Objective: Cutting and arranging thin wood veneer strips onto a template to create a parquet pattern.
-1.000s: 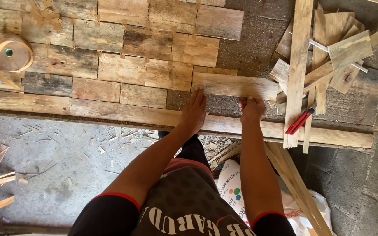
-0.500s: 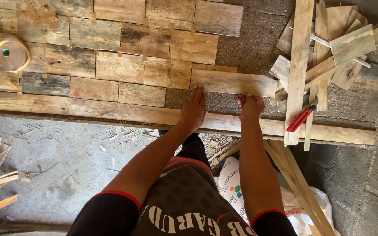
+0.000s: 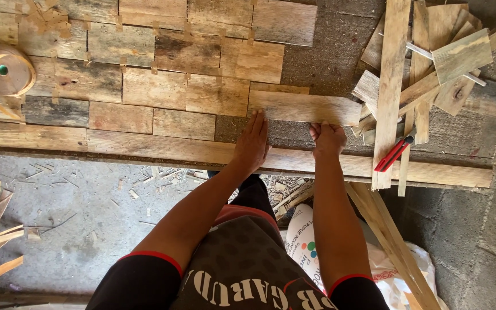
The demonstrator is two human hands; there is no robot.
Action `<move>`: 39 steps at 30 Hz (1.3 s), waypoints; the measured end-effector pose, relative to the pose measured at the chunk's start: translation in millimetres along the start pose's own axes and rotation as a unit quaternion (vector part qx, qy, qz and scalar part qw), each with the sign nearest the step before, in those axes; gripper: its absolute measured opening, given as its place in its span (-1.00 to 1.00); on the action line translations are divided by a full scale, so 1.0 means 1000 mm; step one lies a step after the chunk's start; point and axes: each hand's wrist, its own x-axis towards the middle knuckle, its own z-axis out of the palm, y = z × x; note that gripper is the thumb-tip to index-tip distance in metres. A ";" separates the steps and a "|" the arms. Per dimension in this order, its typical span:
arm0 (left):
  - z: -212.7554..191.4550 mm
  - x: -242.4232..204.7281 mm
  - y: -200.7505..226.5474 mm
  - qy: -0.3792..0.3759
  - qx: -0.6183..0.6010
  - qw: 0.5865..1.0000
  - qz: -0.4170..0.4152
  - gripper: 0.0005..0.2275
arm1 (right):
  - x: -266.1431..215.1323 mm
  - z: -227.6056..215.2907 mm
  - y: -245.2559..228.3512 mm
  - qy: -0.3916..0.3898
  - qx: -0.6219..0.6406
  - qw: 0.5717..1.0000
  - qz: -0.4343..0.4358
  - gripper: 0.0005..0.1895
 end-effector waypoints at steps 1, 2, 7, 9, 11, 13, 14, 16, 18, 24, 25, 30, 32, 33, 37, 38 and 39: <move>0.000 0.000 0.000 0.000 0.000 1.000 0.000 -0.29 | 0.001 0.000 0.001 0.000 0.000 1.000 0.000 -0.90; 0.000 0.000 0.000 0.003 -0.001 1.000 0.001 -0.30 | 0.002 -0.001 0.001 0.002 0.006 1.000 0.002 -0.90; 0.001 0.002 0.000 0.004 0.016 1.000 0.003 -0.31 | 0.000 0.000 0.000 0.004 0.016 1.000 0.005 -0.91; -0.002 0.003 0.000 -0.013 0.021 1.000 0.000 -0.31 | -0.001 0.000 -0.001 0.001 0.016 1.000 0.001 -0.90; 0.001 0.004 -0.002 -0.015 0.021 1.000 0.000 -0.31 | 0.001 -0.001 0.000 0.002 0.010 1.000 0.004 -0.91; 0.003 0.005 -0.003 -0.016 0.021 1.000 0.001 -0.32 | 0.003 -0.002 0.000 0.003 0.005 1.000 0.005 -0.92; 0.004 0.005 -0.003 -0.014 0.024 1.000 0.000 -0.32 | 0.003 -0.002 0.001 -0.001 0.008 1.000 0.008 -0.92; 0.003 0.005 -0.003 -0.012 0.027 1.000 0.000 -0.32 | 0.005 -0.003 0.001 -0.006 0.011 1.000 0.010 -0.93; 0.001 0.004 -0.002 -0.008 0.014 1.000 -0.006 -0.31 | 0.006 -0.003 0.001 0.001 -0.012 1.000 0.014 -0.92; 0.012 0.003 -0.006 0.017 0.009 1.000 -0.005 -0.38 | -0.011 0.003 -0.016 0.024 -0.049 0.998 0.034 -0.90; 0.010 0.004 -0.006 0.017 0.008 1.000 -0.004 -0.38 | -0.009 0.003 -0.015 0.025 -0.049 0.998 0.034 -0.90; -0.004 0.012 0.002 -0.033 0.009 0.999 -0.026 -0.34 | -0.005 0.003 -0.013 0.018 -0.027 0.999 0.030 -0.91; -0.007 0.016 0.005 -0.044 0.020 0.999 -0.025 -0.33 | -0.004 0.003 -0.013 0.021 -0.027 0.999 0.031 -0.91; -0.008 0.018 0.007 -0.056 0.031 0.998 -0.025 -0.32 | -0.004 0.003 -0.013 0.024 -0.028 0.999 0.033 -0.91; -0.004 0.024 0.009 -0.067 0.026 0.997 -0.037 -0.29 | -0.009 0.003 -0.017 0.031 -0.025 0.998 0.042 -0.92; -0.003 0.025 0.008 -0.082 0.055 0.994 -0.039 -0.30 | -0.008 0.002 -0.016 0.027 -0.019 0.999 0.042 -0.92; -0.002 0.027 0.008 -0.096 0.084 0.991 -0.041 -0.30 | -0.007 0.000 -0.015 0.022 -0.013 0.999 0.043 -0.92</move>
